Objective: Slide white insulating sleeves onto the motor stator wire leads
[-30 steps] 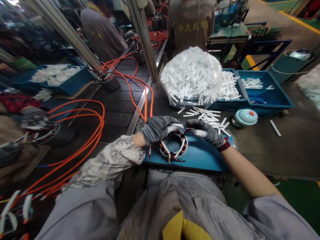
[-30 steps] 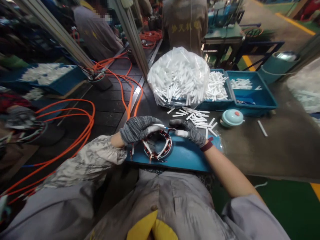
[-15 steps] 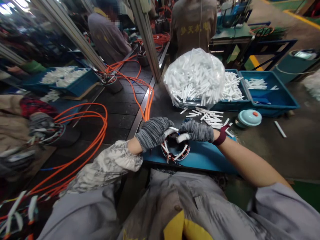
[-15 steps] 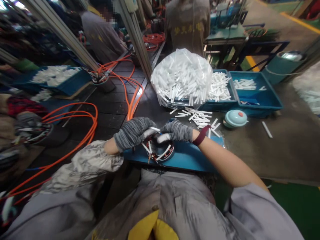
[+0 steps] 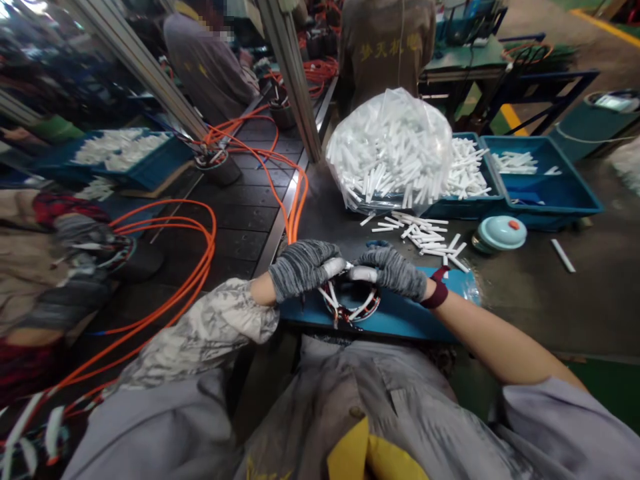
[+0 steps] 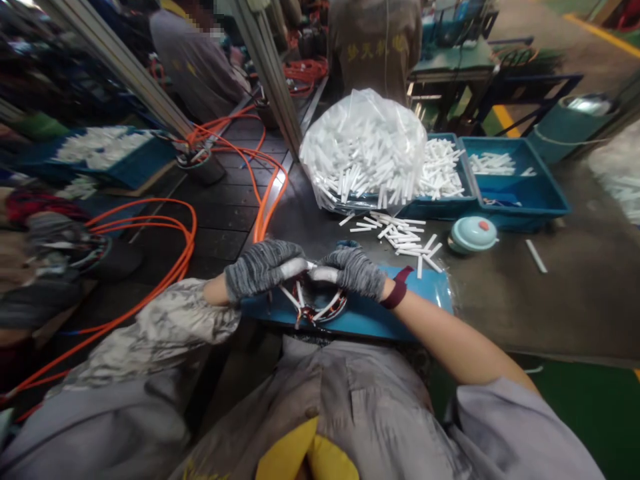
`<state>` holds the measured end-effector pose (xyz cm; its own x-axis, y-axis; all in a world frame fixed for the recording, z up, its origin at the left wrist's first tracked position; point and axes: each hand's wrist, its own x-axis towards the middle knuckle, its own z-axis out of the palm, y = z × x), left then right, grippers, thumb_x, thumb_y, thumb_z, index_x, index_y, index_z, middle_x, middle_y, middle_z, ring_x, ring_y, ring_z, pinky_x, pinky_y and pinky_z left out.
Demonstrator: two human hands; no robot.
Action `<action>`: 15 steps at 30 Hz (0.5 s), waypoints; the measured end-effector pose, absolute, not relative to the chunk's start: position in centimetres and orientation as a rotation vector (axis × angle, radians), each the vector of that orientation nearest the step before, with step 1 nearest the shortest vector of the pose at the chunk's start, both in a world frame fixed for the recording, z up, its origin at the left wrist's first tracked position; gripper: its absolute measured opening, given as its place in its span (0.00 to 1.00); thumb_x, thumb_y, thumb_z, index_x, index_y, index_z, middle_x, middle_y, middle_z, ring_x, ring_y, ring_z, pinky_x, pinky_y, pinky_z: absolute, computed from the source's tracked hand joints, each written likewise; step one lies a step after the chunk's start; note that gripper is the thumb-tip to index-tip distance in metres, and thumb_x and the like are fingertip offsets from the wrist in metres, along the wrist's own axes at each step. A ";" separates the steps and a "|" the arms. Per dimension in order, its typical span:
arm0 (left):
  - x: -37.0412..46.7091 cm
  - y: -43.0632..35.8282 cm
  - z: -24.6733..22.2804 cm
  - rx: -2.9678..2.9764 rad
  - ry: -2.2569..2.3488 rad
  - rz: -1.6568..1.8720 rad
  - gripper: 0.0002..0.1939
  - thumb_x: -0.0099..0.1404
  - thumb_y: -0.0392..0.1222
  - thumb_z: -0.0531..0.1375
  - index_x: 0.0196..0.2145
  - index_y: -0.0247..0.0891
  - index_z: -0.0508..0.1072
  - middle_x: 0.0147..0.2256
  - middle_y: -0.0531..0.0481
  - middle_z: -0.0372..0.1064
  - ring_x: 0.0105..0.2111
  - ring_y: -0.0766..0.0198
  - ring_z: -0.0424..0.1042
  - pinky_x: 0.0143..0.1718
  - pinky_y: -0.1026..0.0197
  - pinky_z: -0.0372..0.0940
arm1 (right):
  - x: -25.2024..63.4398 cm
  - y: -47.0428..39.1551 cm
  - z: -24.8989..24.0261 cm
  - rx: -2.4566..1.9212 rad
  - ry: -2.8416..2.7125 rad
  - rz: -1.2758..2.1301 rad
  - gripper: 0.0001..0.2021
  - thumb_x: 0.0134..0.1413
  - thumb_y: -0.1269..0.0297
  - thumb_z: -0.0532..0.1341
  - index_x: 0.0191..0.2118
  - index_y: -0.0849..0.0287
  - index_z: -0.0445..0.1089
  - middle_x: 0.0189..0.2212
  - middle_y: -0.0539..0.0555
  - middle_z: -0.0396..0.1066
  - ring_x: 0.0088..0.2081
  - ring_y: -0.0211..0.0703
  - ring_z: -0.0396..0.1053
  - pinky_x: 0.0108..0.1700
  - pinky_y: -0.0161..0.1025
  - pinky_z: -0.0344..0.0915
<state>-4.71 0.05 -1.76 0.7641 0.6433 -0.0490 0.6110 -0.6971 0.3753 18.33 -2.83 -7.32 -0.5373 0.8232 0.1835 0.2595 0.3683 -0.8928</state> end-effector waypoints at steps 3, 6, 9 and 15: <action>-5.4 0.5 -2.0 2.571 0.896 0.074 0.19 0.75 0.49 0.48 0.39 0.37 0.75 0.36 0.48 0.75 0.38 0.60 0.75 0.43 0.60 0.67 | 19.0 -2.6 -6.2 -0.829 -2.082 1.286 0.24 0.64 0.41 0.59 0.37 0.59 0.78 0.33 0.53 0.75 0.35 0.40 0.68 0.40 0.38 0.64; -5.5 0.9 -1.9 2.600 0.879 0.022 0.20 0.76 0.50 0.48 0.40 0.37 0.75 0.36 0.47 0.75 0.39 0.60 0.75 0.43 0.61 0.66 | 19.5 -2.6 -6.2 -0.827 -2.132 1.270 0.27 0.64 0.39 0.56 0.36 0.59 0.78 0.32 0.53 0.75 0.33 0.40 0.68 0.38 0.37 0.63; -4.7 1.1 -1.4 2.665 0.851 -0.153 0.21 0.76 0.51 0.48 0.38 0.37 0.74 0.34 0.49 0.75 0.35 0.62 0.75 0.38 0.63 0.65 | 19.2 -3.0 -6.7 -0.965 -2.161 1.068 0.31 0.66 0.37 0.51 0.30 0.60 0.76 0.25 0.51 0.71 0.28 0.37 0.62 0.33 0.36 0.58; -1.4 0.8 -0.2 2.825 0.996 -0.709 0.20 0.75 0.52 0.51 0.39 0.34 0.75 0.34 0.43 0.78 0.35 0.55 0.77 0.33 0.60 0.63 | 17.2 -3.5 -6.4 -1.419 -2.521 0.506 0.27 0.70 0.46 0.53 0.31 0.61 0.78 0.24 0.55 0.72 0.30 0.42 0.63 0.41 0.42 0.57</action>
<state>-1.37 0.81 -0.25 0.6848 0.5790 -0.4426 0.6079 -0.7887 -0.0912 17.24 -3.46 -6.38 -0.5169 0.8560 0.0097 0.7860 0.4790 -0.3908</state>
